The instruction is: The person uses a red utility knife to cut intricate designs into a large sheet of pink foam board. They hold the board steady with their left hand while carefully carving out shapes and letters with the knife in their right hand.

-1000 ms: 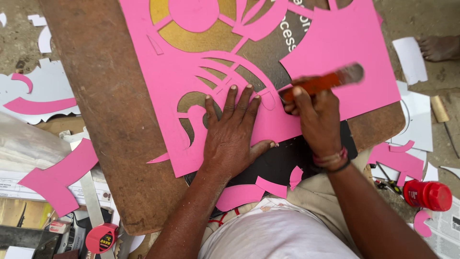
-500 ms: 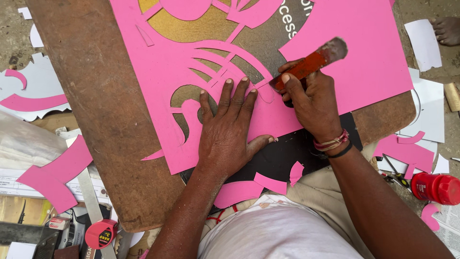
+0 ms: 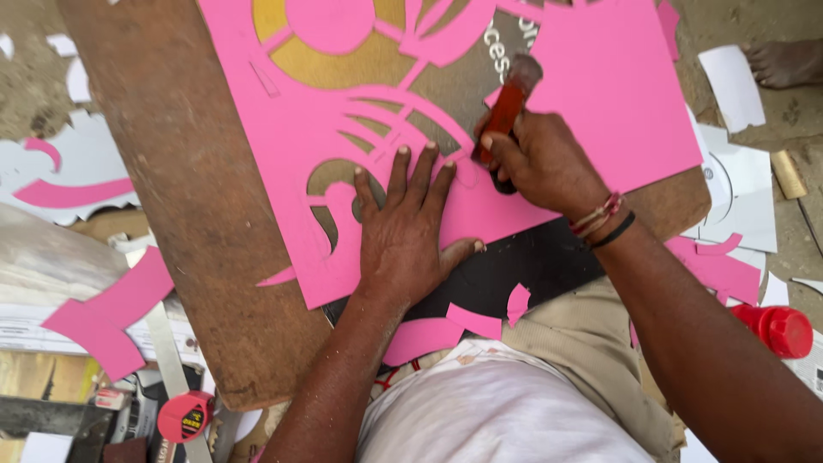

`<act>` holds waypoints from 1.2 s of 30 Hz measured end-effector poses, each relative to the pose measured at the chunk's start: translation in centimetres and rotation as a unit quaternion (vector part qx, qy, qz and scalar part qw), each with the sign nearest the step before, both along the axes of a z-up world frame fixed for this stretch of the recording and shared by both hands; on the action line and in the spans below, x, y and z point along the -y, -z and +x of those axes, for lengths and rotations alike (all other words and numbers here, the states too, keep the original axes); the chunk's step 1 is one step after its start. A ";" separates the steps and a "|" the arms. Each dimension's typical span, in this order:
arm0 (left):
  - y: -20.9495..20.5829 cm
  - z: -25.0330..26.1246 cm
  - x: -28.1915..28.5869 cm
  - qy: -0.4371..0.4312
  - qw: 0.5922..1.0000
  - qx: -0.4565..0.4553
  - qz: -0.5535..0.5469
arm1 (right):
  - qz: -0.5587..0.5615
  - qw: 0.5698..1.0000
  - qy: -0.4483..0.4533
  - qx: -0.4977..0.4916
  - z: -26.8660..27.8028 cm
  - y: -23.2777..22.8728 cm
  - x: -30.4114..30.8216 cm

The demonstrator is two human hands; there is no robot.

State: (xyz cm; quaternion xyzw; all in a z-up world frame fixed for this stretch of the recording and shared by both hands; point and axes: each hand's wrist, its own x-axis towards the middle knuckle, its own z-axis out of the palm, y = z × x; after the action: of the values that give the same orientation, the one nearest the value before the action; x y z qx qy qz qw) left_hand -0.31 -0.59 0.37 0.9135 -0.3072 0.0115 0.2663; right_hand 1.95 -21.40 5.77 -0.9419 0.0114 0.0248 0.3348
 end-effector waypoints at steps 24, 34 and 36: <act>0.4 -0.2 0.0 0.001 1.000 0.007 -0.029 | 0.181 0.973 0.141 0.037 -4.5 2.0 -1.8; 0.4 -0.3 0.0 0.004 1.000 -0.001 -0.012 | 0.200 0.943 0.249 0.089 -5.2 2.5 -4.7; 0.3 -0.1 0.0 0.006 1.000 -0.003 -0.008 | 0.205 0.941 0.249 0.104 -5.1 2.7 -4.8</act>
State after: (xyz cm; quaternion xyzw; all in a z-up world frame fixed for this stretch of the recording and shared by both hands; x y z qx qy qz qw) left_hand -0.41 -0.55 0.09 0.9095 -0.3119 0.0099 0.2745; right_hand -3.18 -16.59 3.08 -0.8173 0.2052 -0.1558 0.5154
